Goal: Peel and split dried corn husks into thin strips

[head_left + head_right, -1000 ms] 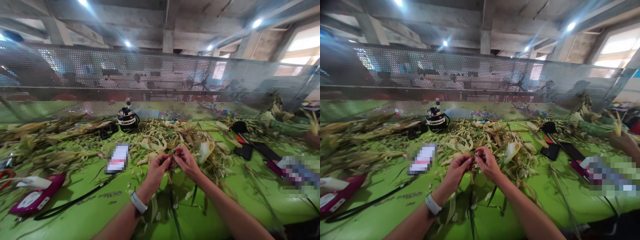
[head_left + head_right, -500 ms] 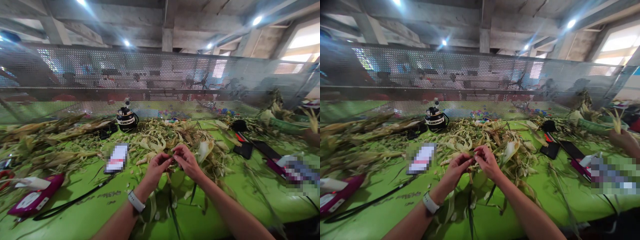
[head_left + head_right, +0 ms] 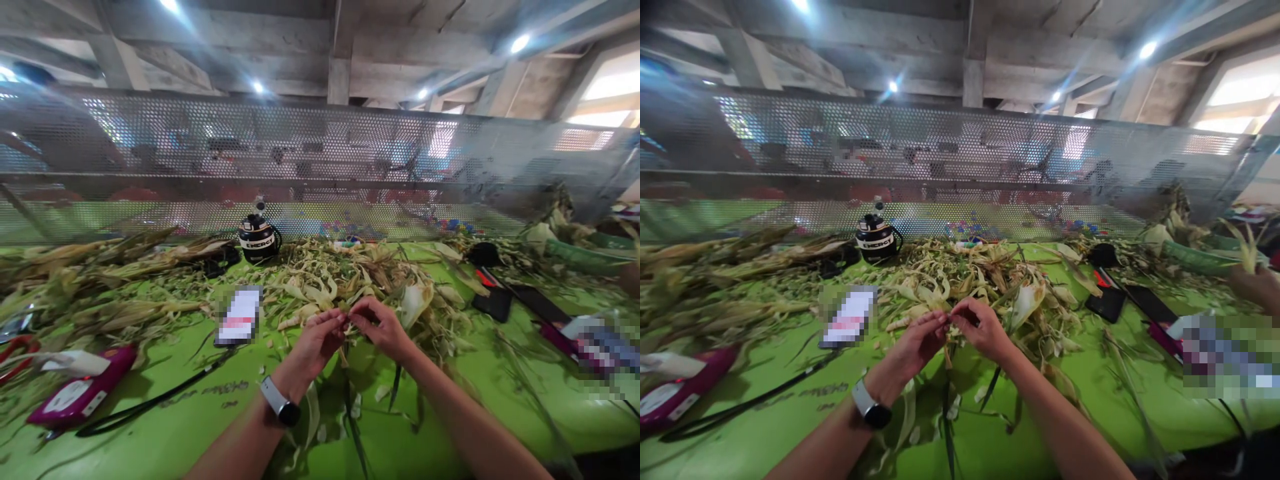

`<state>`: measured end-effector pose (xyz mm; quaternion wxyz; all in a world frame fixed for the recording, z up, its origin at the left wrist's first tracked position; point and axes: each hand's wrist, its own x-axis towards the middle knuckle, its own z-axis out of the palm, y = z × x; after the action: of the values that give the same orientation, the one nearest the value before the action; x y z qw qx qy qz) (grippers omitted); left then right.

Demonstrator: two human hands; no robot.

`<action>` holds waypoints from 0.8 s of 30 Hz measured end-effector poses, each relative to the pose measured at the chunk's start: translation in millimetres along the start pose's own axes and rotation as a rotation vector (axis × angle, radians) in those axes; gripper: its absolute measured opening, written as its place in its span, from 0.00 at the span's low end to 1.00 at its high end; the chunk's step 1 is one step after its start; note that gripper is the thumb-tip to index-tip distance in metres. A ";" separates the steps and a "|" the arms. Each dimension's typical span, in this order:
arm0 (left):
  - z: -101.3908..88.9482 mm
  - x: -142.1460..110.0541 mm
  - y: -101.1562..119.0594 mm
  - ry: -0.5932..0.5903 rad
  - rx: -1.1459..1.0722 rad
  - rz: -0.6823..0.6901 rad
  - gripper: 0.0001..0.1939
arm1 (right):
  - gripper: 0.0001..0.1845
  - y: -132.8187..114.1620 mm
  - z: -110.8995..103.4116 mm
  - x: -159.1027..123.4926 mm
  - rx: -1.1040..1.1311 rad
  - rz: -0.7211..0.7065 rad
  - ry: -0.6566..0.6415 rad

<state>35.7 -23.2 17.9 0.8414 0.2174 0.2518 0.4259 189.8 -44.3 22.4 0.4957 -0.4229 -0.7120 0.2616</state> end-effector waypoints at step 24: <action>-0.8 -5.3 -11.3 -0.022 0.645 0.373 0.14 | 0.08 3.0 8.2 -1.3 -0.126 0.048 0.132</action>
<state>39.4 -33.6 12.0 0.6403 0.5181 0.3201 0.4681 183.5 -43.5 16.4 0.5078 -0.4865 -0.6823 0.1997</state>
